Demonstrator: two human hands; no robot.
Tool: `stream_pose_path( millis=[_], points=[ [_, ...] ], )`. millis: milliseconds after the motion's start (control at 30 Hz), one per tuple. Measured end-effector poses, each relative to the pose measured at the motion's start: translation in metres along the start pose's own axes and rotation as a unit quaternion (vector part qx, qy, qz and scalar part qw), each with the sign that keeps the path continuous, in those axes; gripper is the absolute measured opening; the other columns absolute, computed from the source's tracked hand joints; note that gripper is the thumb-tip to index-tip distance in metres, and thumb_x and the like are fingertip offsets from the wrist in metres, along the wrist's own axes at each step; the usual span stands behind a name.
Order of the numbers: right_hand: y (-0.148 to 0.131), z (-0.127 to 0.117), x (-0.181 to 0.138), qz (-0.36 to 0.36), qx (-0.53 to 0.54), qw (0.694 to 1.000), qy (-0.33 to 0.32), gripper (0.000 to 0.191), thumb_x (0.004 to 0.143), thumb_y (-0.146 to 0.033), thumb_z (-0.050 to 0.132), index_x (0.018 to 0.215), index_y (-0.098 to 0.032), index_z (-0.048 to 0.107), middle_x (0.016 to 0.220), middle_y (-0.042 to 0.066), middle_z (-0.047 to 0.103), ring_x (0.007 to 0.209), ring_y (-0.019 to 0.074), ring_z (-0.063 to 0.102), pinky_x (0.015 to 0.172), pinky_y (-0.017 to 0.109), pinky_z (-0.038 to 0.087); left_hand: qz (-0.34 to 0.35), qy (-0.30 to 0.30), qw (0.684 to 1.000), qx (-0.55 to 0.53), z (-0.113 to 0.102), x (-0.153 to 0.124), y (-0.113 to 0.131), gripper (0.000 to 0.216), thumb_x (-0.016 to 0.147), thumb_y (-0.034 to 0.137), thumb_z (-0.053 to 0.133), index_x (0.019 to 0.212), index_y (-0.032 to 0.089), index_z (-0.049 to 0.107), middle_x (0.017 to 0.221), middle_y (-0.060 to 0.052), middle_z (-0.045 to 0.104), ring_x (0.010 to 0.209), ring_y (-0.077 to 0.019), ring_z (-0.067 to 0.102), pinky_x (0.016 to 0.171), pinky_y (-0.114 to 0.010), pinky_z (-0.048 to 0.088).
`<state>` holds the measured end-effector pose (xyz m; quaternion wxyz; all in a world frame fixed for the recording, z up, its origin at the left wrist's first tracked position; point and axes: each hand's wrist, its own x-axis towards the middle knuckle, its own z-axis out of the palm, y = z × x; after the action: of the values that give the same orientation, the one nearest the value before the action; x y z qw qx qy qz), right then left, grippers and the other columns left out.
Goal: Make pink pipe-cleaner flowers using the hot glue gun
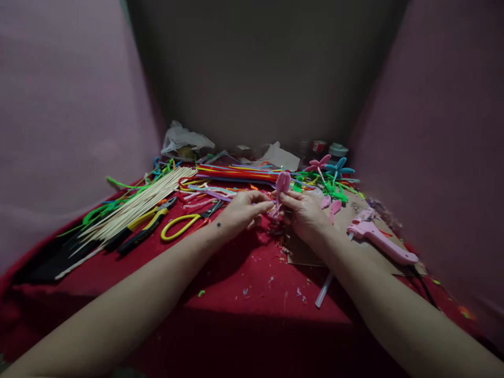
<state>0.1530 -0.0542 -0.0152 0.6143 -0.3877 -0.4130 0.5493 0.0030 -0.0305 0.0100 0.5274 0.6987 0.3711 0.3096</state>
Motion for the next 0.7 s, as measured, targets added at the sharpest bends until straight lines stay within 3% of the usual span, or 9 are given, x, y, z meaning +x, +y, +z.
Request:
stream_pose_path(
  millis=[100, 267, 333, 400, 533, 633, 700],
  points=[
    [0.003, 0.002, 0.001, 0.013, 0.016, 0.999, -0.027, 0.026, 0.058, -0.035, 0.073, 0.068, -0.014, 0.061, 0.047, -0.006, 0.047, 0.039, 0.0048, 0.035, 0.035, 0.018, 0.021, -0.017, -0.055, 0.997, -0.042, 0.006, 0.001, -0.007, 0.022, 0.076, 0.035, 0.057, 0.072, 0.013, 0.06, 0.044, 0.004, 0.049, 0.033, -0.0049, 0.037, 0.035, -0.018, 0.025],
    [0.002, 0.005, -0.005, 0.022, -0.015, 0.999, -0.043, 0.027, 0.061, -0.036, 0.071, 0.074, -0.014, 0.064, 0.047, -0.005, 0.048, 0.038, 0.0055, 0.035, 0.034, 0.02, 0.02, -0.019, -0.049, 0.995, -0.082, 0.006, 0.004, -0.012, 0.025, 0.073, 0.037, 0.059, 0.067, 0.013, 0.06, 0.046, 0.003, 0.051, 0.033, -0.0043, 0.035, 0.034, -0.018, 0.024],
    [0.0, 0.006, -0.008, 0.025, -0.036, 0.999, -0.031, 0.025, 0.062, -0.033, 0.069, 0.075, -0.013, 0.064, 0.047, -0.005, 0.049, 0.037, 0.0059, 0.036, 0.034, 0.02, 0.022, -0.016, -0.028, 0.996, -0.078, 0.005, 0.006, -0.012, 0.024, 0.073, 0.037, 0.059, 0.067, 0.013, 0.059, 0.045, 0.004, 0.05, 0.033, -0.0044, 0.034, 0.034, -0.018, 0.023],
    [-0.005, 0.008, -0.01, 0.018, -0.065, 0.997, 0.024, 0.021, 0.063, -0.028, 0.066, 0.077, -0.013, 0.063, 0.044, -0.006, 0.048, 0.035, 0.0059, 0.036, 0.034, 0.02, 0.022, -0.014, 0.006, 0.998, -0.067, 0.004, 0.008, -0.012, 0.024, 0.072, 0.036, 0.058, 0.065, 0.014, 0.056, 0.042, 0.006, 0.046, 0.032, -0.0046, 0.033, 0.035, -0.019, 0.023],
    [-0.037, 0.02, -0.017, -0.087, -0.085, 0.98, 0.16, 0.009, 0.066, -0.02, 0.061, 0.073, -0.015, 0.059, 0.046, -0.007, 0.047, 0.034, 0.0048, 0.036, 0.033, 0.019, 0.024, 0.004, 0.08, 0.996, 0.033, 0.0, 0.018, -0.009, 0.023, 0.07, 0.034, 0.057, 0.059, 0.014, 0.054, 0.042, 0.005, 0.044, 0.035, -0.0057, 0.035, 0.038, -0.019, 0.025],
    [-0.068, 0.032, -0.042, -0.162, -0.036, 0.976, 0.141, 0.005, 0.069, -0.02, 0.06, 0.072, -0.017, 0.06, 0.049, -0.007, 0.047, 0.037, 0.0045, 0.037, 0.034, 0.017, 0.029, 0.038, 0.12, 0.98, 0.155, 0.001, 0.025, -0.005, 0.022, 0.069, 0.032, 0.056, 0.058, 0.014, 0.058, 0.048, 0.002, 0.051, 0.045, -0.009, 0.044, 0.045, -0.021, 0.031],
    [-0.067, 0.033, -0.077, -0.163, -0.031, 0.982, 0.095, 0.006, 0.074, -0.022, 0.058, 0.078, -0.019, 0.062, 0.051, -0.004, 0.05, 0.041, 0.0068, 0.044, 0.037, 0.018, 0.035, 0.066, 0.159, 0.96, 0.221, 0.006, 0.031, -0.005, 0.02, 0.07, 0.03, 0.054, 0.06, 0.015, 0.061, 0.054, 0.0, 0.058, 0.053, -0.012, 0.05, 0.051, -0.022, 0.036]
  ],
)
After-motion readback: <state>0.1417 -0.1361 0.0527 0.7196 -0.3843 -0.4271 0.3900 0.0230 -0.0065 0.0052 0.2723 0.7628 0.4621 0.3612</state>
